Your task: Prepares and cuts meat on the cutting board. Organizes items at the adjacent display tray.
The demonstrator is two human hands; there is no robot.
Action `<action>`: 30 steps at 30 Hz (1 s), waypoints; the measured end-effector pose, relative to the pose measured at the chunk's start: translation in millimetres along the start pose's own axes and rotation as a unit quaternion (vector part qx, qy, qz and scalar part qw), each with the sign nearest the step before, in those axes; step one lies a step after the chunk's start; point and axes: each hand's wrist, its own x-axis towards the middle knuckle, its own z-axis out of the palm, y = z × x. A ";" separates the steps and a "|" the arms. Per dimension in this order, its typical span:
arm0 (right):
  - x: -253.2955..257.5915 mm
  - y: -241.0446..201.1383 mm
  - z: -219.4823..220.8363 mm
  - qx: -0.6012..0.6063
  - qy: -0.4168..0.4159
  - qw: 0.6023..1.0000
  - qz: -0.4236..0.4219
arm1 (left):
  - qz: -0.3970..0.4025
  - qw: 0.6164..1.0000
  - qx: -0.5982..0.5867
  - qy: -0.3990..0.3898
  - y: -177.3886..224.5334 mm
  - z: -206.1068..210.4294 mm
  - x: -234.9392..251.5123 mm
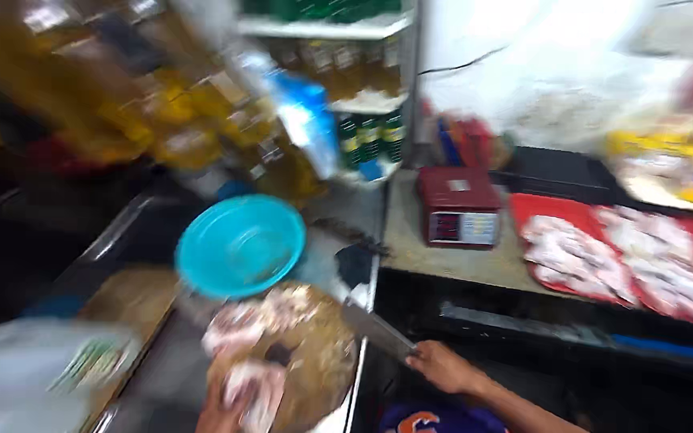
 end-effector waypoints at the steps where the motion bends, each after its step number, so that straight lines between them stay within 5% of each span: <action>1: 12.1 -4.9 -0.9 -0.002 -0.014 1.000 0.001 | -0.051 0.997 -0.064 0.014 -5.7 0.6 2.5; 5: 57.4 -39.6 -3.6 -0.052 -0.090 0.994 -0.019 | -0.151 0.962 -0.223 0.030 -9.0 4.2 5.1; 11: 114.0 -79.1 -7.9 -0.156 -0.160 0.971 -0.088 | -0.194 0.977 -0.039 0.078 4.6 35.1 3.7; 15: 139.8 -100.0 -13.3 -0.290 -0.190 0.931 -0.116 | -0.211 0.953 -0.186 0.110 -0.2 34.5 -0.6; 19: 159.2 -100.5 -20.4 -0.363 -0.204 0.898 -0.144 | -0.159 0.815 -0.497 0.252 13.0 55.1 -23.9; 23: 174.0 -99.7 -25.8 -0.353 -0.230 0.895 -0.150 | -0.105 0.683 -0.614 0.382 55.0 95.1 -29.6; 27: 189.6 -93.9 -30.0 -0.326 -0.254 0.900 -0.137 | -0.196 0.704 -0.518 0.445 41.6 130.8 -35.1; 30: 187.7 -95.4 -28.7 -0.318 -0.257 0.904 -0.123 | -0.226 0.730 -0.491 0.417 46.5 135.5 -48.0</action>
